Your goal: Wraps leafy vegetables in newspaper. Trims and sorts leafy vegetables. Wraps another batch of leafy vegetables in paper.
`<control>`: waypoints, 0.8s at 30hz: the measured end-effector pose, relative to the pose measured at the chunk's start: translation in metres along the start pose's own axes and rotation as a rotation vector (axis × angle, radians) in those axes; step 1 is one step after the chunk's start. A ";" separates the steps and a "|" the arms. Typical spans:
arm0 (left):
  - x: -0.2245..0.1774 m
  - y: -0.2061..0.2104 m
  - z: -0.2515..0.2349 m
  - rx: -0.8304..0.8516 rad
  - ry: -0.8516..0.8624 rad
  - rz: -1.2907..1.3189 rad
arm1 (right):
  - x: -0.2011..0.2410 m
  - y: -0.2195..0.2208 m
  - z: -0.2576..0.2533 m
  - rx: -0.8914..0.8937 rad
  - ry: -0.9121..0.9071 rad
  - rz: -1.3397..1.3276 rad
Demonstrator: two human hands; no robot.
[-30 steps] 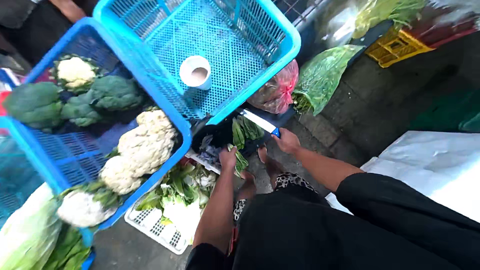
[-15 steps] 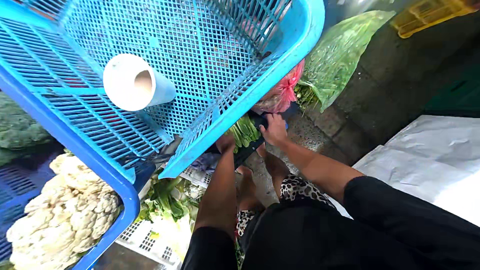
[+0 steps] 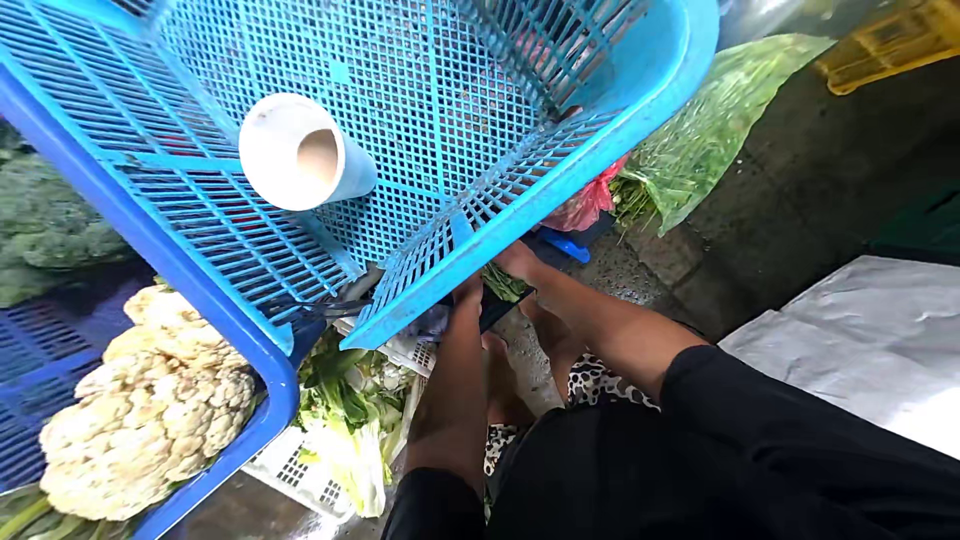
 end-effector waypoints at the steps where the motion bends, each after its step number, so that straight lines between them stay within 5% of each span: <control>1: 0.001 0.002 0.003 0.022 -0.004 0.053 | -0.001 0.000 0.001 0.018 0.002 -0.013; 5: 0.005 0.006 0.008 0.049 -0.032 0.101 | 0.009 0.001 0.008 -0.001 -0.001 0.181; 10: 0.003 -0.003 0.011 0.006 0.038 -0.164 | 0.025 -0.006 0.006 -0.193 -0.164 0.472; 14: -0.017 -0.071 0.044 -0.202 0.125 -0.637 | 0.023 -0.022 0.009 -0.164 -0.226 0.444; 19: -0.019 -0.161 0.055 -0.462 0.136 -0.862 | 0.023 -0.036 0.017 -0.179 -0.218 0.465; 21: -0.027 -0.155 0.044 -0.468 0.277 -0.906 | 0.020 -0.037 0.014 -0.155 -0.207 0.459; 24: -0.040 -0.100 0.035 -0.188 0.315 -0.856 | 0.018 -0.033 0.013 -0.128 -0.206 0.457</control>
Point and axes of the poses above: each hand's wrist, its own z-axis away from the middle knuckle, its own y-axis out of the palm, x = y × z, the point moved 7 cm from there along -z, towards the middle knuckle, and after that the axes turned 9 degrees about -z, right-handed, at the moved point
